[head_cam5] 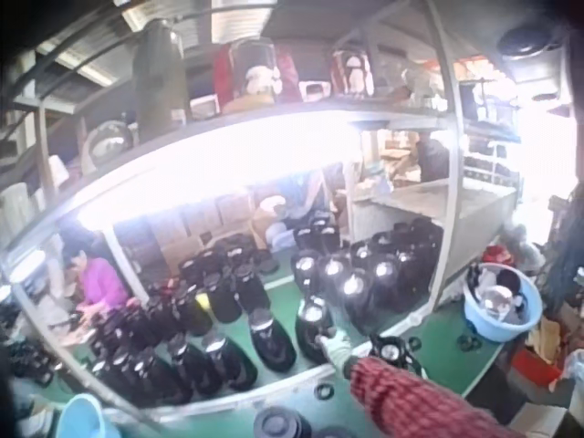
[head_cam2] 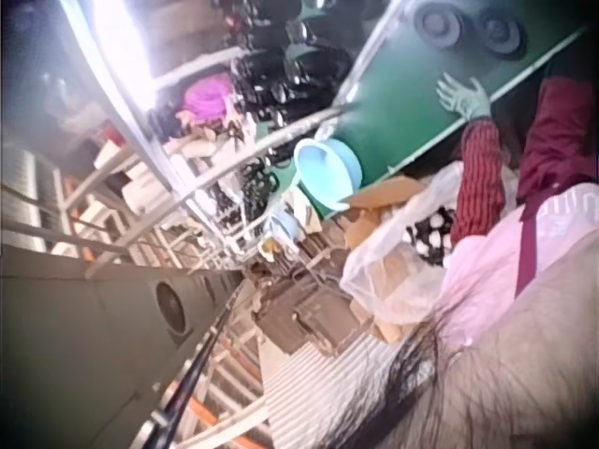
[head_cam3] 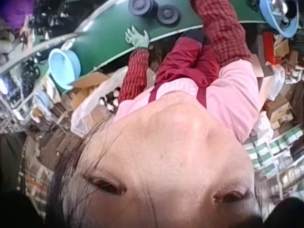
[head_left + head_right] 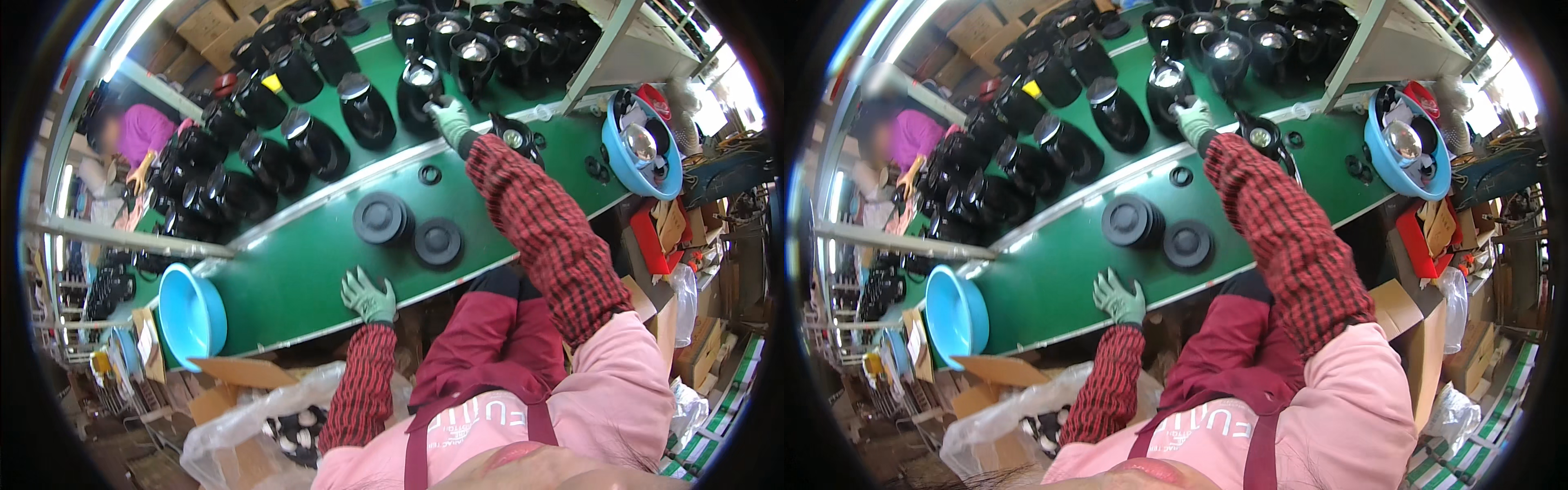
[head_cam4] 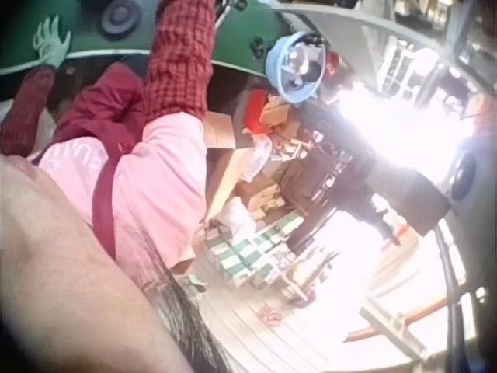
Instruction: The person repeatedly picks up black kettle bodies from a green work surface, inserts a small white circular component into the base, and secures a black lid. The person handles multiple kettles one at a time, placing each completed unit back on the surface.
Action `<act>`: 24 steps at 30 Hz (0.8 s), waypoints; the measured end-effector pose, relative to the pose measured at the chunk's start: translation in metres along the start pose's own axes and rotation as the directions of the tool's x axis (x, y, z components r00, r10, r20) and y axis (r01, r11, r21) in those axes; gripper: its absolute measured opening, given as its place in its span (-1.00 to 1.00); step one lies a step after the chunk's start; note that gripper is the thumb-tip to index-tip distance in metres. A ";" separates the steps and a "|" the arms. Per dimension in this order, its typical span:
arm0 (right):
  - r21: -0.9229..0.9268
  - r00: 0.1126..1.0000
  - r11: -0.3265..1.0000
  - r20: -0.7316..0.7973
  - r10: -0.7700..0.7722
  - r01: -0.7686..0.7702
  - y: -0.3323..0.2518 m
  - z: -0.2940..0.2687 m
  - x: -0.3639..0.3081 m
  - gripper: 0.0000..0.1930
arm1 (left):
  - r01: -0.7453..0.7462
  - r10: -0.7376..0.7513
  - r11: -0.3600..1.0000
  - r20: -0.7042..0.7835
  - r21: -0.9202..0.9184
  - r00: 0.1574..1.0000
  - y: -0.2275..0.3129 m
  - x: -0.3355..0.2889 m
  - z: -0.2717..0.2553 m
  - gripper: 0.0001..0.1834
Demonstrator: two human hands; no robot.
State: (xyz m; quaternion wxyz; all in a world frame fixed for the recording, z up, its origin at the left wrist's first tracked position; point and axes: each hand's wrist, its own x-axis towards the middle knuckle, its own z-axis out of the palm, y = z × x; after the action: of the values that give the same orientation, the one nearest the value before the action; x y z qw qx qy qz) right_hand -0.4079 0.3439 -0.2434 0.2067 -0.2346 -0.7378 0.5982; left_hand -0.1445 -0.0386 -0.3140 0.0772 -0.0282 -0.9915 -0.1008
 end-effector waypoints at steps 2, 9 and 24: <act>-0.072 0.983 0.991 0.135 0.123 -0.114 0.017 0.010 0.034 -0.63 | 0.007 -0.007 1.000 -0.002 -0.029 1.000 0.000 -0.002 0.001 -0.18; -0.965 0.884 0.089 0.187 -0.429 0.248 -0.091 -0.028 0.077 -0.26 | 0.053 -0.054 0.998 0.029 0.030 0.998 -0.009 -0.014 -0.013 -0.19; -0.847 0.678 -0.007 0.430 -0.596 0.531 -0.201 -0.144 0.002 -0.49 | 0.081 -0.092 0.986 -0.071 -0.148 0.993 -0.007 0.004 -0.009 -0.21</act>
State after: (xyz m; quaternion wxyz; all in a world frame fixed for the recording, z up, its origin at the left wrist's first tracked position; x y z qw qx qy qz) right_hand -0.3456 0.4230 -0.0177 0.2678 -0.0075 -0.9582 -0.1003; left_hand -0.1473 -0.0468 -0.3060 0.1088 0.0133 -0.9781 -0.1769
